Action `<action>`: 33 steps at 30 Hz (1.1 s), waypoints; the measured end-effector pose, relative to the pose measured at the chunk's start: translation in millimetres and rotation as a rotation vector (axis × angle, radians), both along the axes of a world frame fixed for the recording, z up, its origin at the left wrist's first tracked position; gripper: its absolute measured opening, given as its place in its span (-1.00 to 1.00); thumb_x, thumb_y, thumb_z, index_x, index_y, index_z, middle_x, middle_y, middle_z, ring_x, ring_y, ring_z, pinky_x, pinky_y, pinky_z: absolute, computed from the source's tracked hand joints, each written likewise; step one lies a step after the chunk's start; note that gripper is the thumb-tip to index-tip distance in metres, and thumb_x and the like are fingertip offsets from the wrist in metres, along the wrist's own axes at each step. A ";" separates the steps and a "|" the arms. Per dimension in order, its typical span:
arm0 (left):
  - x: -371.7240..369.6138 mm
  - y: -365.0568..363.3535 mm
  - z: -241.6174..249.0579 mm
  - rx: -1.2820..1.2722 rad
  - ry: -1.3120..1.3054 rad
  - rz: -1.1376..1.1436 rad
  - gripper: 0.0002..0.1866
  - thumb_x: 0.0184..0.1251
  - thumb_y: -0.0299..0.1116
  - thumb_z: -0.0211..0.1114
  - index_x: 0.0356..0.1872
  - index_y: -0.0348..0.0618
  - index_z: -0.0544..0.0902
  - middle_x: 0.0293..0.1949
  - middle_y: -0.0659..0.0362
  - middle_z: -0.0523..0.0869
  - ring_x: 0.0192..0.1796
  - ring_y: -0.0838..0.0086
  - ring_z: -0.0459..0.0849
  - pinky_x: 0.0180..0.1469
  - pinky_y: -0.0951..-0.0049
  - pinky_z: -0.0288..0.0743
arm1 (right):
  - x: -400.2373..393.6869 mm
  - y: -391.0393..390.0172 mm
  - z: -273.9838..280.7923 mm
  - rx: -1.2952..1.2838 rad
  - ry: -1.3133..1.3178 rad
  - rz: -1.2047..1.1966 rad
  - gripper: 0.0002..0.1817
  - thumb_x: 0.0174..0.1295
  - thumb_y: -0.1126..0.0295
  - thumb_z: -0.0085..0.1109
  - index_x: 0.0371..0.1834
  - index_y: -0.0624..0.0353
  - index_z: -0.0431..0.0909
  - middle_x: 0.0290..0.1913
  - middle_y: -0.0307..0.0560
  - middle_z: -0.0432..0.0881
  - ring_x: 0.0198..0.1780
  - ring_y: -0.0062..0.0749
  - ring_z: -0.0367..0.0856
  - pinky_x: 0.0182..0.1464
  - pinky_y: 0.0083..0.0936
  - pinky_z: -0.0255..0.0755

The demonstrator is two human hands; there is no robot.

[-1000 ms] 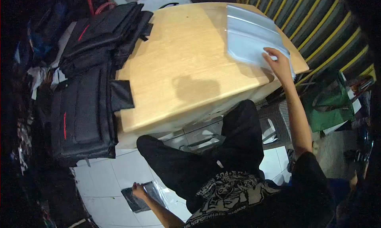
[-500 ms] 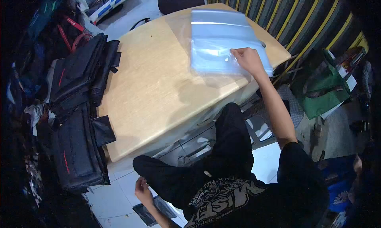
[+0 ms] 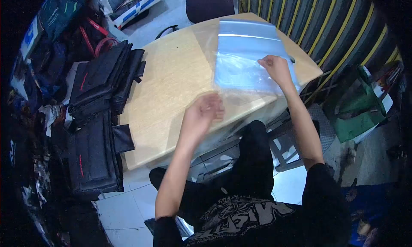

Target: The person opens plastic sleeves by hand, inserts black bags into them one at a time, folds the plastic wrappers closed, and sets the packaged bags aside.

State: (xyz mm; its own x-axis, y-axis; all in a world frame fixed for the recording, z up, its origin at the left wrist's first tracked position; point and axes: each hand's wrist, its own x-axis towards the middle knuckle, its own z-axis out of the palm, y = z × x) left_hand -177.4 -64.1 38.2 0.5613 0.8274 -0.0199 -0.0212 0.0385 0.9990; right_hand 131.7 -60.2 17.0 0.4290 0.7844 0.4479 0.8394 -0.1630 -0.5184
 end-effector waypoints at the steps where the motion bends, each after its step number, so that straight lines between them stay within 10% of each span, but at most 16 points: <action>1: 18.9 22.5 -2.1 -0.118 -0.054 0.013 -0.62 0.41 -0.27 0.15 0.08 -0.37 0.47 -0.13 0.02 0.66 -0.15 0.35 0.69 -0.15 0.43 0.54 | 4.9 2.9 -5.0 0.045 0.008 0.024 -0.65 0.14 0.15 0.29 -0.33 0.28 0.68 -0.42 0.18 0.67 -0.34 0.00 0.68 -0.25 -0.28 0.51; 8: 115.8 88.7 -25.9 -0.267 -0.001 0.094 -0.41 0.27 -0.13 0.31 0.03 -0.54 0.43 -0.21 -0.11 0.58 -0.38 0.32 0.70 -0.42 0.46 0.62 | 8.0 1.3 -1.1 0.060 0.132 0.025 -0.66 0.13 0.16 0.31 -0.35 0.29 0.68 -0.45 0.19 0.65 -0.37 0.02 0.67 -0.28 -0.30 0.50; 12: 122.0 71.2 -25.1 0.685 0.401 0.403 -0.33 0.07 -0.05 0.45 0.05 -0.41 0.49 -0.03 -0.13 0.48 -0.12 0.16 0.64 -0.14 0.29 0.56 | 8.7 3.7 0.2 0.013 0.115 -0.031 -0.64 0.11 0.14 0.32 -0.37 0.29 0.68 -0.47 0.14 0.67 -0.40 -0.04 0.68 -0.31 -0.32 0.50; 20: 120.0 83.0 -41.8 0.651 0.421 0.303 -0.52 -0.01 -0.13 0.49 -0.19 -0.34 0.63 0.06 -0.04 0.42 0.12 0.09 0.47 0.08 0.24 0.43 | 10.8 3.2 -1.4 0.044 0.162 0.001 -0.66 0.10 0.15 0.33 -0.40 0.29 0.69 -0.48 0.14 0.67 -0.43 -0.08 0.68 -0.33 -0.34 0.50; 33: 135.9 122.4 -64.1 0.248 0.352 0.361 -0.64 -0.01 -0.12 0.47 -0.55 -0.29 0.71 -0.27 -0.23 0.65 -0.16 0.04 0.65 0.00 0.22 0.51 | 4.6 -4.8 -1.6 0.066 0.150 -0.035 -0.64 0.14 0.15 0.28 -0.33 0.31 0.67 -0.41 0.20 0.68 -0.34 -0.02 0.70 -0.25 -0.34 0.53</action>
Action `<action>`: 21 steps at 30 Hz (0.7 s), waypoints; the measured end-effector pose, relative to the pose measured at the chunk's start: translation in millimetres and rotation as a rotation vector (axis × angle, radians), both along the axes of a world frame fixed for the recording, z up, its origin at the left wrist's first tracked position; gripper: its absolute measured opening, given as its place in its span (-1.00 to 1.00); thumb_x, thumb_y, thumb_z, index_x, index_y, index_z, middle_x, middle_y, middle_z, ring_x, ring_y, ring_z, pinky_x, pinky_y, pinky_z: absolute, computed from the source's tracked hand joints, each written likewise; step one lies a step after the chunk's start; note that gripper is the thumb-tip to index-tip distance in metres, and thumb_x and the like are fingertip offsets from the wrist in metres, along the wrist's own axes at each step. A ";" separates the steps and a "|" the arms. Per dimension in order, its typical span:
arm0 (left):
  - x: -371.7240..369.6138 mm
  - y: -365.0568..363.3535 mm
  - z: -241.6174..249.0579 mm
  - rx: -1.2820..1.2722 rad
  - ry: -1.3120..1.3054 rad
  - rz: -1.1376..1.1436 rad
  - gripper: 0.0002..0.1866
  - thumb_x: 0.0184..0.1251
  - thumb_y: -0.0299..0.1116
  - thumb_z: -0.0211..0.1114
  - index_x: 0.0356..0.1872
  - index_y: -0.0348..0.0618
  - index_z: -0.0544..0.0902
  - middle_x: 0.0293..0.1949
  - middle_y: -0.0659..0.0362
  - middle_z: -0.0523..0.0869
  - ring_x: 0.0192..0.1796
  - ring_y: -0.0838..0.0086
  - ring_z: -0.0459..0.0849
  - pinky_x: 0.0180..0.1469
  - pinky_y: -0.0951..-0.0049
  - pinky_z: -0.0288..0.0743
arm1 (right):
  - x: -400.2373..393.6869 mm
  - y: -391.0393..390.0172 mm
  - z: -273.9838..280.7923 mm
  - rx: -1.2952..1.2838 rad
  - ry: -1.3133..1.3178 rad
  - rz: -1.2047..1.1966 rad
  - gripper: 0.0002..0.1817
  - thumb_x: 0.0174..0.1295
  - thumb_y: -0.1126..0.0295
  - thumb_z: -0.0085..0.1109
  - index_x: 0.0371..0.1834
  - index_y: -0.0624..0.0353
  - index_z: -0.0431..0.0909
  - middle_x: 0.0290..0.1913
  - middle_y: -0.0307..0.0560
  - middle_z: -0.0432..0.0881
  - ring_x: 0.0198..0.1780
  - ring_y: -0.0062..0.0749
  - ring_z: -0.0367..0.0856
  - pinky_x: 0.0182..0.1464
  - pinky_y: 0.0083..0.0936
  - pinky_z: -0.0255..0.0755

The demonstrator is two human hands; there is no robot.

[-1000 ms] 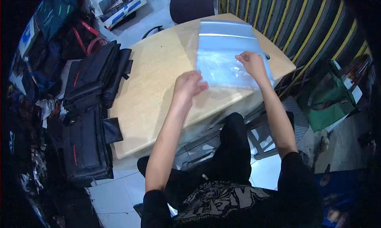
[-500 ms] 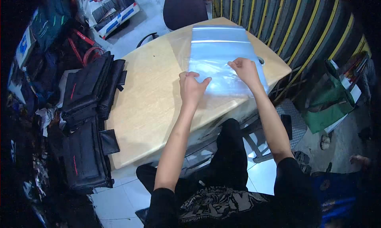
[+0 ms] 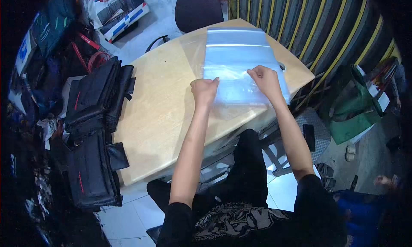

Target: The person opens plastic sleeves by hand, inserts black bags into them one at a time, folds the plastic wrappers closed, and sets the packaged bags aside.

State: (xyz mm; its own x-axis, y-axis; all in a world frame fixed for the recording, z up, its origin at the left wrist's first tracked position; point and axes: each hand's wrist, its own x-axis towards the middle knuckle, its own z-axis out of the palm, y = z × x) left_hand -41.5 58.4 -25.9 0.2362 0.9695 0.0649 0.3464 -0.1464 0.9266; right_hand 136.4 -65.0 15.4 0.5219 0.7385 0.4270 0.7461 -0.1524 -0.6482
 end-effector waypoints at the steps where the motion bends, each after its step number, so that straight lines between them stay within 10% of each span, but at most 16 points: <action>1: 0.9 4.5 -0.9 -0.048 0.012 -0.025 -0.65 0.00 -0.12 0.46 -0.52 -0.29 0.72 -0.31 -0.22 0.66 -0.21 0.05 0.66 -0.01 0.21 0.51 | 0.5 -0.6 0.0 0.015 0.010 0.006 -0.64 0.14 0.15 0.28 -0.34 0.31 0.67 -0.41 0.20 0.68 -0.33 -0.02 0.70 -0.24 -0.33 0.53; 3: -0.5 7.8 9.9 -0.144 0.039 -0.075 -0.66 0.01 -0.14 0.46 -0.46 -0.28 0.74 -0.38 -0.18 0.69 -0.31 0.07 0.67 -0.05 0.20 0.52 | 1.3 -1.1 -1.9 0.044 0.031 0.018 -0.65 0.14 0.15 0.29 -0.34 0.30 0.67 -0.41 0.20 0.68 -0.33 -0.01 0.69 -0.24 -0.33 0.54; 4: 3.4 14.6 -4.5 -0.159 -0.156 -0.085 -0.69 0.12 -0.28 0.42 -0.37 -0.42 0.68 -0.52 0.19 0.63 -0.55 0.51 0.51 -0.49 0.42 0.38 | 1.5 -0.7 -2.5 0.045 0.038 0.023 -0.65 0.14 0.15 0.29 -0.34 0.30 0.67 -0.40 0.19 0.68 -0.32 -0.01 0.70 -0.23 -0.33 0.54; 14: -3.7 1.4 26.1 -0.115 -0.336 -0.114 -0.74 0.20 -0.28 0.38 -0.53 -0.25 0.63 -0.58 0.27 0.57 -0.53 0.61 0.44 -0.47 0.51 0.29 | -35.0 -12.6 22.0 0.296 -0.407 0.304 -0.71 0.09 0.15 0.32 -0.30 0.14 0.67 -0.32 -0.05 0.68 -0.13 -0.21 0.63 0.09 -0.30 0.33; 21: -0.5 7.2 11.7 -0.129 -0.356 -0.052 -0.49 0.15 -0.10 0.44 -0.82 -0.07 0.38 -0.74 0.36 0.37 -0.66 0.63 0.24 -0.59 0.47 0.14 | -34.6 1.3 15.5 0.196 -0.295 0.287 -0.82 0.14 0.31 0.25 -0.32 0.18 0.68 -0.38 -0.02 0.69 -0.40 -0.13 0.63 -0.24 -0.36 0.50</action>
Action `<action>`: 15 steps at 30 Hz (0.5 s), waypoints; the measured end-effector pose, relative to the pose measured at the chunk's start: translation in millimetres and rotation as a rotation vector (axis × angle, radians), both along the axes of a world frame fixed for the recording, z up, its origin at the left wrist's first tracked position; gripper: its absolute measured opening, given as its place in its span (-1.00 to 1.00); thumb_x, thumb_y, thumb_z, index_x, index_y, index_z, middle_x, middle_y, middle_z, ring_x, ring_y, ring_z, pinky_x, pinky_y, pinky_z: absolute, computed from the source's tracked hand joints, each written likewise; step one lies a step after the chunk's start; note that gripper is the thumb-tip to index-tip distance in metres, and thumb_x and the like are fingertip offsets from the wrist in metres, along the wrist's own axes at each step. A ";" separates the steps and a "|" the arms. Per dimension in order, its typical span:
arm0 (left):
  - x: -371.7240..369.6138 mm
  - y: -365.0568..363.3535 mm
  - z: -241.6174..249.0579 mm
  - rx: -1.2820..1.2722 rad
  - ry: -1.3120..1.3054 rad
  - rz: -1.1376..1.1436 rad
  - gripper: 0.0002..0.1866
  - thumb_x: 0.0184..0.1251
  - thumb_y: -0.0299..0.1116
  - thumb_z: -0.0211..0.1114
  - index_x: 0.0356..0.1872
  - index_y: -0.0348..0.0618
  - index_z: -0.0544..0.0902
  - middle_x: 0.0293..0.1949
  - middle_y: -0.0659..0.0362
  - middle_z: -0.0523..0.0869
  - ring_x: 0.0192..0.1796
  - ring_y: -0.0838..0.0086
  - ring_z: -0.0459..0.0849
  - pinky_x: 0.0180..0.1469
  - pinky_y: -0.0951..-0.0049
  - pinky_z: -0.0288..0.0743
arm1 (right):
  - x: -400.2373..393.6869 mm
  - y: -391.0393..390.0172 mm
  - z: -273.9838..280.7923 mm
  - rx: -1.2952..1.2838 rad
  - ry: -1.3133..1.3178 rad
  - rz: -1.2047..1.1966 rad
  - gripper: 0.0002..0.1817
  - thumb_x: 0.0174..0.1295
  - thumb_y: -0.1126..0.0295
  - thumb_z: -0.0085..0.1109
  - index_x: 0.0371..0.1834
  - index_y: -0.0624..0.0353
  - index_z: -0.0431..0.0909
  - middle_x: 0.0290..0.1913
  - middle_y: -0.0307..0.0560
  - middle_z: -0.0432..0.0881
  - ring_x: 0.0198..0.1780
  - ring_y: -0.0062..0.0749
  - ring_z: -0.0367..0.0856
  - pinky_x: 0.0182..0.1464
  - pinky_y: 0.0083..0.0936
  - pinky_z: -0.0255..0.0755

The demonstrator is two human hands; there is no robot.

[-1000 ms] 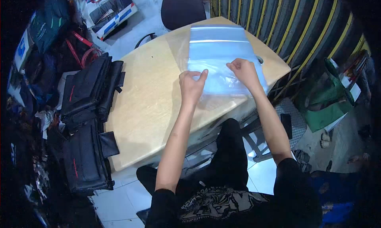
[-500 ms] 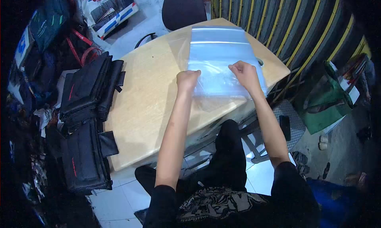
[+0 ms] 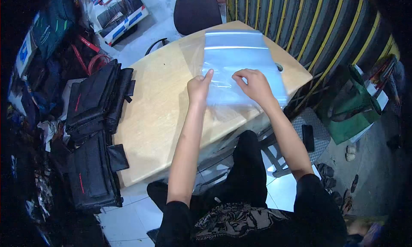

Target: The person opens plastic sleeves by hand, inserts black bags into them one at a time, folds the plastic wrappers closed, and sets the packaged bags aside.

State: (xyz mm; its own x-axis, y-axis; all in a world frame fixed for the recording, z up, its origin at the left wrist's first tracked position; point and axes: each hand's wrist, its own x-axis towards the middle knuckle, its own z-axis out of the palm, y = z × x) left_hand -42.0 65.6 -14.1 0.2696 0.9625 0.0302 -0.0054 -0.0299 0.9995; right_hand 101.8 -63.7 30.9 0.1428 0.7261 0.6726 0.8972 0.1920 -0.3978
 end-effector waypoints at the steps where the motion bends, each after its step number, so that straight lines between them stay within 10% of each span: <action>1: -1.0 1.3 -4.7 -0.004 -0.010 -0.005 -0.49 0.15 -0.09 0.43 -0.82 -0.07 0.38 -0.74 0.37 0.37 -0.66 0.63 0.23 -0.59 0.47 0.13 | -3.3 -2.3 1.4 -0.127 0.148 0.008 -0.83 0.13 0.33 0.27 -0.34 0.20 0.68 -0.35 -0.02 0.69 -0.30 -0.14 0.65 -0.19 -0.34 0.50; 5: -1.3 -3.2 2.4 0.018 0.013 0.025 -0.46 0.16 -0.07 0.41 -0.81 -0.15 0.38 -0.74 0.35 0.36 -0.64 0.59 0.25 -0.56 0.39 0.18 | -5.1 -1.0 -4.6 -0.066 -0.168 0.056 -0.83 0.15 0.36 0.24 -0.28 0.22 0.67 -0.30 -0.03 0.71 -0.31 -0.16 0.67 -0.24 -0.40 0.52; 15: -4.4 6.5 -15.4 0.095 0.242 0.014 -0.59 0.21 -0.08 0.35 -0.57 -0.26 0.59 -0.63 0.11 0.51 -0.51 0.35 0.48 -0.33 0.33 0.39 | 14.4 21.1 -16.7 0.074 0.284 -0.159 -0.88 0.09 0.42 0.20 -0.37 0.23 0.61 -0.45 0.10 0.67 -0.36 -0.10 0.70 -0.29 -0.33 0.55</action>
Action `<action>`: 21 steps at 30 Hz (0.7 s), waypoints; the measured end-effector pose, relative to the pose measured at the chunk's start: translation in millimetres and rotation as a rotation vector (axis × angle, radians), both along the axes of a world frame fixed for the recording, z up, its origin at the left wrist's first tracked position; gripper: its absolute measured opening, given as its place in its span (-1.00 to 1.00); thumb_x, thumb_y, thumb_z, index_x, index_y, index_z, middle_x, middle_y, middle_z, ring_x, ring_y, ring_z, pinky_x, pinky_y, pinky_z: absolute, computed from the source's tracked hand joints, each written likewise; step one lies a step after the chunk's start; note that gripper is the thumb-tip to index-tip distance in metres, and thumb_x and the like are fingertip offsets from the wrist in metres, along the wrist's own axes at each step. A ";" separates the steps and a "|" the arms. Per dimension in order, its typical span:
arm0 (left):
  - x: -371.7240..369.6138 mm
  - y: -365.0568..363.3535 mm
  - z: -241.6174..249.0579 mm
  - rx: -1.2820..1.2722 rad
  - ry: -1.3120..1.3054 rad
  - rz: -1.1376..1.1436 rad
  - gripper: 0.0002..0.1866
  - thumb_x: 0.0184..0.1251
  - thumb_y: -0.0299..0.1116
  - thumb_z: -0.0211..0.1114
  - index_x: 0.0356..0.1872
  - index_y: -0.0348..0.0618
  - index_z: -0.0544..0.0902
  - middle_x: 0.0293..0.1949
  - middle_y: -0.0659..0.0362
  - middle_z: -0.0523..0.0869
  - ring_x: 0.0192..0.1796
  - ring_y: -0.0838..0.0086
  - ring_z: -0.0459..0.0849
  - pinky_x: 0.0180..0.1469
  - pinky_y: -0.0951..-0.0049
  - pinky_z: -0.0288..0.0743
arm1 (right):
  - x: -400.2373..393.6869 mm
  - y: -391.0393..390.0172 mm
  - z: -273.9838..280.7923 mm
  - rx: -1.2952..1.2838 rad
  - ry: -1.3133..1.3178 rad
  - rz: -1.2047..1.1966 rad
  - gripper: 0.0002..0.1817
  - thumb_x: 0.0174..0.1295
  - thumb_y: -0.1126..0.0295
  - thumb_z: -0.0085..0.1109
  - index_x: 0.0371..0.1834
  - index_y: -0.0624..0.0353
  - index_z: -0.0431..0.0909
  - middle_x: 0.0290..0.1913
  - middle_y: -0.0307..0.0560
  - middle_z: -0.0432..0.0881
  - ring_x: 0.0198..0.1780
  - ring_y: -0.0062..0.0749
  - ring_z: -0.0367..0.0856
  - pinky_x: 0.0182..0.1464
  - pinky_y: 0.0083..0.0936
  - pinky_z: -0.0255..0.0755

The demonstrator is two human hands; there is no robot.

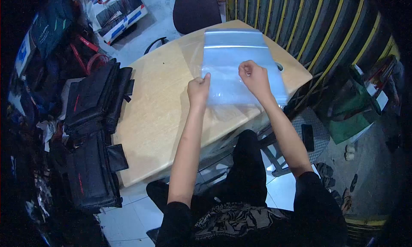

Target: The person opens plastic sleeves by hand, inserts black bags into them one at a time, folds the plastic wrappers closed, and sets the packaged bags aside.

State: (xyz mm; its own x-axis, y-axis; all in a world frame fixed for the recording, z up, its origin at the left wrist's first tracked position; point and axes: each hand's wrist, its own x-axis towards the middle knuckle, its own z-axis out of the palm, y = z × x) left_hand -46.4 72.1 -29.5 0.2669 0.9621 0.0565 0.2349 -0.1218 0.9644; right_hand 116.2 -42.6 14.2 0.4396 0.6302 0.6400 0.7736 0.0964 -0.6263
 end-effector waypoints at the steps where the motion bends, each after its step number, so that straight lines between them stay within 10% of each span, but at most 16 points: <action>1: -1.8 -2.2 1.8 -0.016 0.046 -0.007 -0.64 0.20 -0.11 0.35 -0.48 -0.27 0.62 -0.55 0.06 0.58 -0.43 0.32 0.56 -0.26 0.32 0.43 | 3.0 1.3 1.8 0.031 0.050 -0.008 -0.88 0.08 0.43 0.20 -0.37 0.23 0.61 -0.45 0.08 0.67 -0.36 -0.13 0.71 -0.29 -0.34 0.55; 7: 1.8 -56.5 41.4 0.902 0.355 0.155 -0.64 0.17 -0.36 0.30 -0.03 -0.32 0.52 0.11 -0.16 0.44 0.22 0.09 0.36 0.14 0.18 0.29 | 27.5 8.4 18.6 0.004 0.221 0.039 -0.73 0.04 0.44 0.16 -0.17 0.22 0.66 -0.43 -0.05 0.69 -0.39 -0.36 0.66 -0.29 -0.49 0.49; 11: 25.7 -73.4 44.5 0.967 0.244 -0.439 -0.69 0.19 -0.35 0.25 -0.04 -0.20 0.57 -0.03 0.00 0.57 0.08 0.14 0.50 0.10 0.10 0.26 | 35.4 10.8 23.9 -0.085 0.678 0.334 -0.71 0.14 0.45 0.17 -0.08 0.32 0.64 -0.30 -0.08 0.68 -0.35 -0.52 0.62 -0.33 -0.61 0.51; 21: 32.4 -84.4 7.9 1.057 0.375 -0.323 -0.88 0.14 -0.36 0.25 -0.32 -0.11 0.64 -0.28 0.10 0.60 -0.13 0.26 0.57 -0.09 0.22 0.35 | 81.3 21.9 39.8 0.011 0.638 0.195 -0.70 0.31 0.40 0.05 0.03 0.34 0.55 -0.23 0.02 0.70 -0.34 -0.44 0.70 -0.32 -0.62 0.54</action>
